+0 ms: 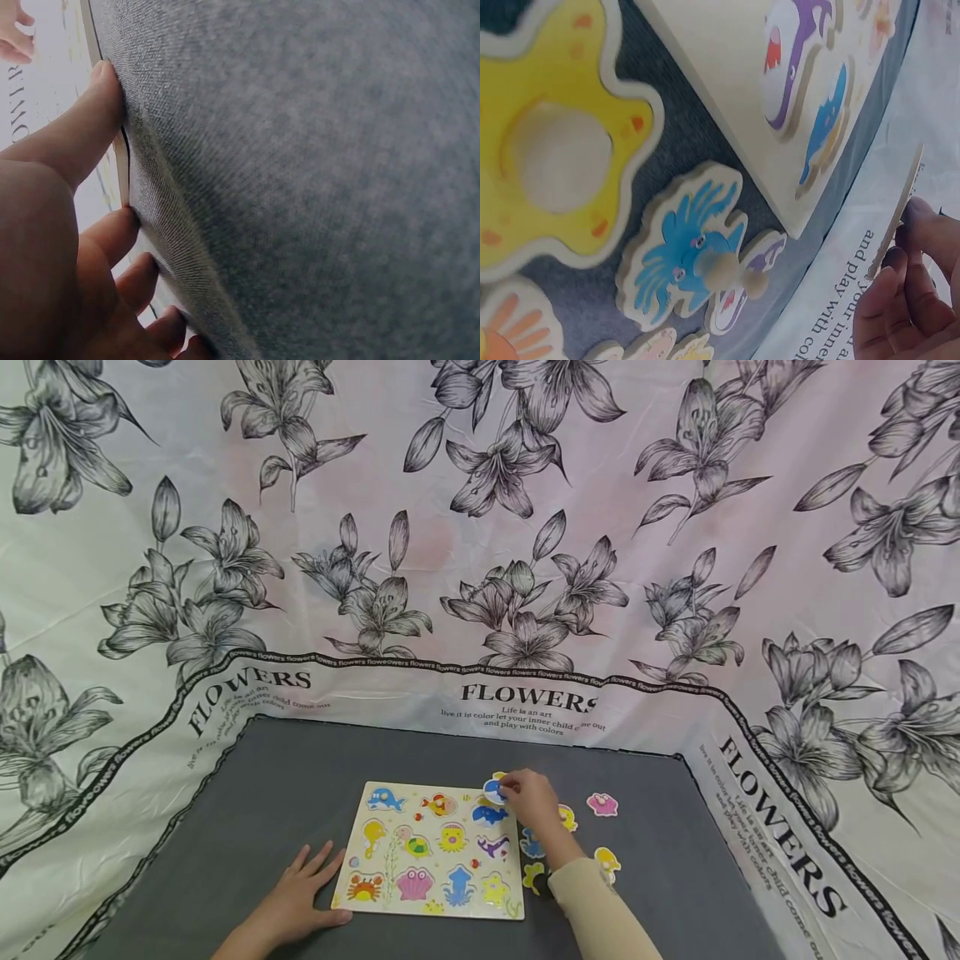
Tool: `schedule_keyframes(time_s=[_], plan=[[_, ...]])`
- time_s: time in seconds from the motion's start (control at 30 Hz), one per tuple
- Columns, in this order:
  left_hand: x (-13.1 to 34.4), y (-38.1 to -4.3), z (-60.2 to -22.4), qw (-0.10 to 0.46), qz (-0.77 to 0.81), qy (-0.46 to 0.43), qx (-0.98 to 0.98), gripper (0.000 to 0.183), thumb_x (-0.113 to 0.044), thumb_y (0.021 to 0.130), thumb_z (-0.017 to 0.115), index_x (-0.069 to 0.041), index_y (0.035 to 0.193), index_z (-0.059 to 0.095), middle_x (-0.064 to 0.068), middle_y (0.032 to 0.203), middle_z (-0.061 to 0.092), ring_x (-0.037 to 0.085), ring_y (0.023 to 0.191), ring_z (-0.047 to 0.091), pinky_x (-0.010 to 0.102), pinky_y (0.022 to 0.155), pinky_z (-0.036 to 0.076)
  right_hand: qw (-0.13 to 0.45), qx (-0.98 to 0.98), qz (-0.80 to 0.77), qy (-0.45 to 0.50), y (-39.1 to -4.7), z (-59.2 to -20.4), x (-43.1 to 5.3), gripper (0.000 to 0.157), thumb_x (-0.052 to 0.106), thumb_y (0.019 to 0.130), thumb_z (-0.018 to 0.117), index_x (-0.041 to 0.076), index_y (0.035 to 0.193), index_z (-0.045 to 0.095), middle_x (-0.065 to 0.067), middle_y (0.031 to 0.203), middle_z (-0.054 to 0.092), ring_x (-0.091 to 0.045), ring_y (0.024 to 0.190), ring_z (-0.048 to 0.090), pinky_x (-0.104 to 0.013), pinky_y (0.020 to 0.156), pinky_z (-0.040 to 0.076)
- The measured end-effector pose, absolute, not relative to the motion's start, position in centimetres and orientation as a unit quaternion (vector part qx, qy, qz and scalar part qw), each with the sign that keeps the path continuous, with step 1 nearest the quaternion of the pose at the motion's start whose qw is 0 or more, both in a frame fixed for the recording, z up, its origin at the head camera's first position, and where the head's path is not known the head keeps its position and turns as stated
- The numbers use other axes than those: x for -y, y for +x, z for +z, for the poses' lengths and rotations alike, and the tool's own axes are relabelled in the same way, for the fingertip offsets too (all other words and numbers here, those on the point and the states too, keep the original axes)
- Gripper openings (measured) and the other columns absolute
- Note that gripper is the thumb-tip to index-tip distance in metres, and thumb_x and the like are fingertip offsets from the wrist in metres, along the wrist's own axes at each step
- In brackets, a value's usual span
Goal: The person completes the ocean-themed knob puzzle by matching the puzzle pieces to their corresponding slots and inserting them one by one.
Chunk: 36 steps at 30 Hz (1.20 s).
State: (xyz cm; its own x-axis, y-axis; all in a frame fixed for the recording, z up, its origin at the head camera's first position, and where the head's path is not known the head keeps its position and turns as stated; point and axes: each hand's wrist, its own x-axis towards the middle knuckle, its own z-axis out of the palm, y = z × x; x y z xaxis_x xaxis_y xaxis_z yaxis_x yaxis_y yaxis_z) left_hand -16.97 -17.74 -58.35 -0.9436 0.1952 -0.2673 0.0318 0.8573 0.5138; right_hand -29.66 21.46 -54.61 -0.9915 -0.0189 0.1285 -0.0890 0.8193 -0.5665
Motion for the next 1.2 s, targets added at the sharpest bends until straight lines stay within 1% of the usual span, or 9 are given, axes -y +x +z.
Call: schedule_keyframes(time_s=[0.23, 0.43, 0.57, 0.83, 1.2], plan=[[17.9, -16.9, -58.4, 0.159, 0.258, 0.059, -0.951, 0.105, -0.061, 0.069, 0.084, -0.013, 0.154, 0.045, 0.018, 0.164, 0.031, 0.055, 0.15, 0.014, 0.075, 0.113, 0.021, 0.044, 0.956, 0.288, 0.04, -29.0, -55.6, -20.3, 0.01, 0.018, 0.091, 0.077, 0.016, 0.1, 0.08, 0.001, 0.095, 0.072, -0.013, 0.079, 0.059, -0.036, 0.075, 0.055], [18.0, -16.9, -58.4, 0.16, 0.255, 0.061, -0.952, 0.104, -0.06, 0.07, 0.084, -0.013, 0.154, 0.045, 0.018, 0.164, 0.031, 0.055, 0.15, 0.014, 0.075, 0.113, 0.021, 0.025, 0.957, 0.286, 0.043, -28.6, -56.3, -19.6, 0.009, 0.019, 0.091, 0.077, 0.018, 0.1, 0.08, 0.002, 0.096, 0.071, -0.013, 0.08, 0.058, -0.036, 0.077, 0.055], [18.0, -16.8, -58.5, 0.158, 0.257, 0.061, -0.952, 0.104, -0.061, 0.07, 0.084, -0.013, 0.154, 0.045, 0.018, 0.164, 0.031, 0.055, 0.15, 0.014, 0.075, 0.113, 0.021, 0.013, 0.958, 0.284, 0.042, -28.5, -56.5, -19.3, 0.01, 0.019, 0.092, 0.076, 0.019, 0.101, 0.08, 0.002, 0.097, 0.072, -0.013, 0.081, 0.059, -0.038, 0.077, 0.055], [18.0, -17.0, -58.6, 0.163, 0.259, 0.06, -0.95, 0.104, -0.061, 0.07, 0.083, -0.013, 0.154, 0.044, 0.017, 0.164, 0.03, 0.054, 0.15, 0.013, 0.074, 0.113, 0.02, 0.0, 0.959, 0.279, 0.043, -28.5, -57.2, -19.4, 0.01, 0.02, 0.091, 0.077, 0.018, 0.1, 0.08, 0.002, 0.093, 0.071, -0.013, 0.078, 0.059, -0.035, 0.072, 0.054], [17.8, -17.0, -58.2, 0.163, 0.261, 0.058, -0.95, 0.103, -0.059, 0.071, 0.084, -0.014, 0.154, 0.044, 0.017, 0.165, 0.029, 0.054, 0.151, 0.013, 0.074, 0.114, 0.02, -0.026, 0.959, 0.279, 0.034, -29.0, -57.5, -19.4, 0.009, 0.019, 0.091, 0.077, 0.018, 0.1, 0.08, 0.002, 0.091, 0.069, -0.014, 0.078, 0.058, -0.034, 0.073, 0.054]])
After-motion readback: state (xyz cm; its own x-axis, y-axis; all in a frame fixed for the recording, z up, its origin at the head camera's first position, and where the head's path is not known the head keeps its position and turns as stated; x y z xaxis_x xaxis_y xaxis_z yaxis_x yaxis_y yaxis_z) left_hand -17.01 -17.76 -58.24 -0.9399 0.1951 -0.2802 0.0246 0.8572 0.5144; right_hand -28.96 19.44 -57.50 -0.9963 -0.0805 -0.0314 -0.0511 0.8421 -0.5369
